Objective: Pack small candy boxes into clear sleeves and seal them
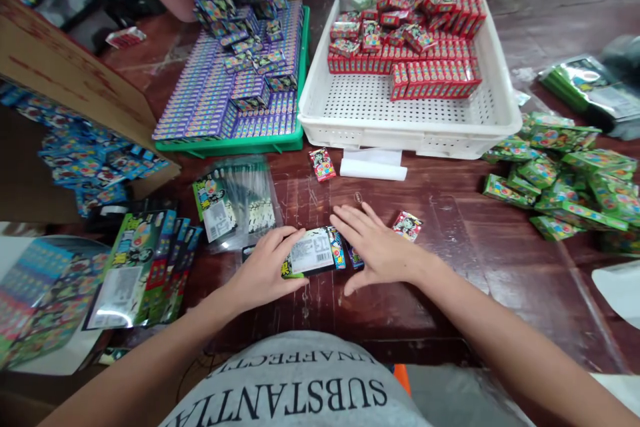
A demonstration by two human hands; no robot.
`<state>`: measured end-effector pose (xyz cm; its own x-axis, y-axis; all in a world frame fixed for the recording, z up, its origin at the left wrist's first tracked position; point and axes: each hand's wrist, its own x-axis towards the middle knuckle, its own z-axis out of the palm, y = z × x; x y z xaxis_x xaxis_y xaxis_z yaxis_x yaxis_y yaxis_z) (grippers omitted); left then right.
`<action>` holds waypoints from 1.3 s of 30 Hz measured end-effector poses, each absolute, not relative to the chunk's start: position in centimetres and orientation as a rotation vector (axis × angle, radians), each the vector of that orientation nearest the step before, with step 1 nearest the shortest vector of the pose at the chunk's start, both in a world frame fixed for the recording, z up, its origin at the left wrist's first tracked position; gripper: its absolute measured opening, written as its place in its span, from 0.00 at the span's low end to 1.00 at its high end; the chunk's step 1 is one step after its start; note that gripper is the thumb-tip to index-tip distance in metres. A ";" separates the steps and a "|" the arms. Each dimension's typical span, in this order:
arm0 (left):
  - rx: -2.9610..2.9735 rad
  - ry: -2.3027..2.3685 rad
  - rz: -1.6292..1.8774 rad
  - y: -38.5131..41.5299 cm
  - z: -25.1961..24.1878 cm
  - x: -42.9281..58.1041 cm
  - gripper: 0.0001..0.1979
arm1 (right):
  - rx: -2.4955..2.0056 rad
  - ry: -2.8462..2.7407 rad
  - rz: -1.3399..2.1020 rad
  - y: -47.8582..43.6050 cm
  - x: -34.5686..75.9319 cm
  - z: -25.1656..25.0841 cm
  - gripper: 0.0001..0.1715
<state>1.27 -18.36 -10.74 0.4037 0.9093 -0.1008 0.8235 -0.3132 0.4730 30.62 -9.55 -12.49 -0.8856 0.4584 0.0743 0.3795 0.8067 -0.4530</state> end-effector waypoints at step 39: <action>2.450 1.361 0.239 -14.4 -9.9 5.8 0.42 | -1.456 -2.218 0.344 -10.3 39.4 -10.2 0.51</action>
<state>5.77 -14.43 -9.90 0.5302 0.8478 -0.0122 0.7931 -0.4908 0.3606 39.37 -10.31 -10.16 -0.3328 0.9119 0.2402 0.7963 0.4082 -0.4464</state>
